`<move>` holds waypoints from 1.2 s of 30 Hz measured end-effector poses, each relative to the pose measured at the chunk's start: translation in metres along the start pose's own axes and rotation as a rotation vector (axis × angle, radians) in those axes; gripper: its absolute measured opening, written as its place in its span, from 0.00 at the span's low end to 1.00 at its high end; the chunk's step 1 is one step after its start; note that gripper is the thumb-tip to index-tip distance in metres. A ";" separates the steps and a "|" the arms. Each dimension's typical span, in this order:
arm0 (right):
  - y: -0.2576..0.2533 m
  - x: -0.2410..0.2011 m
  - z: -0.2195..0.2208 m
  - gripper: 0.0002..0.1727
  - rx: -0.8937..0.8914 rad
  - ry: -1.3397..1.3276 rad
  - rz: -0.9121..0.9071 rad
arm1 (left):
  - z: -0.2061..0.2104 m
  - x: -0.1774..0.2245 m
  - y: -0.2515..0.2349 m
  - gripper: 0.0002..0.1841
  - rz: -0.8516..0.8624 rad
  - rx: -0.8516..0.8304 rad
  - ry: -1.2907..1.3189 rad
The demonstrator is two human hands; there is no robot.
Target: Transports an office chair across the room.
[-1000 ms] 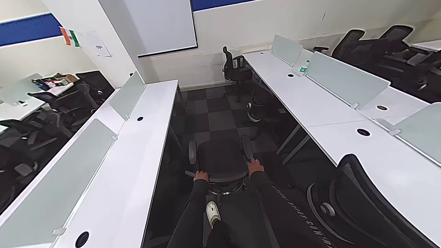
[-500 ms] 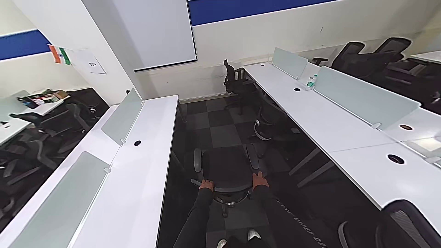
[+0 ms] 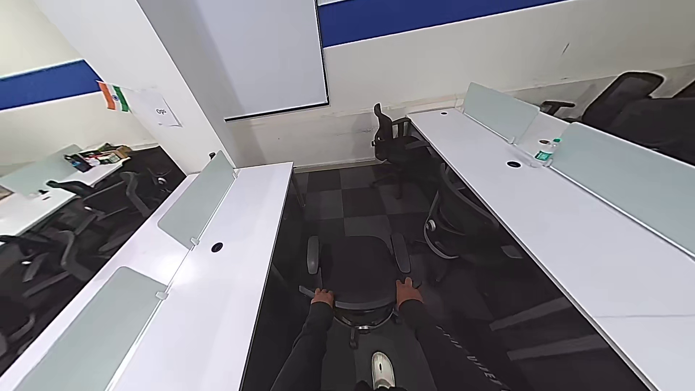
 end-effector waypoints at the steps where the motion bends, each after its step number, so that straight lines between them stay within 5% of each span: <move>1: -0.013 -0.004 -0.011 0.52 -0.004 -0.007 -0.008 | -0.010 0.002 -0.010 0.31 -0.012 -0.003 0.003; 4: -0.051 -0.018 -0.045 0.51 -0.019 0.009 -0.024 | -0.043 0.006 -0.035 0.29 -0.047 -0.002 0.039; 10: -0.113 -0.045 -0.105 0.30 -0.040 -0.094 -0.048 | -0.090 0.020 -0.063 0.29 -0.102 -0.032 0.029; 22: -0.233 -0.107 -0.219 0.44 -0.035 0.075 -0.141 | -0.187 0.039 -0.125 0.32 -0.029 -0.163 -0.012; 29: -0.286 -0.159 -0.273 0.38 -0.061 0.138 -0.097 | -0.261 0.028 -0.155 0.26 -0.005 -0.311 -0.225; 36: -0.329 -0.211 -0.313 0.37 -0.069 0.208 -0.066 | -0.292 -0.011 -0.200 0.38 0.192 -0.148 -0.008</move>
Point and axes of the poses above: each hand's wrist, its own y-axis away from the middle knuckle, its own z-axis out of the palm, x = y × z, the point moved 7 cm from there along -y, towards the middle knuckle, and after that the axes turned 15 degrees about -x, right-handed, at the moved point
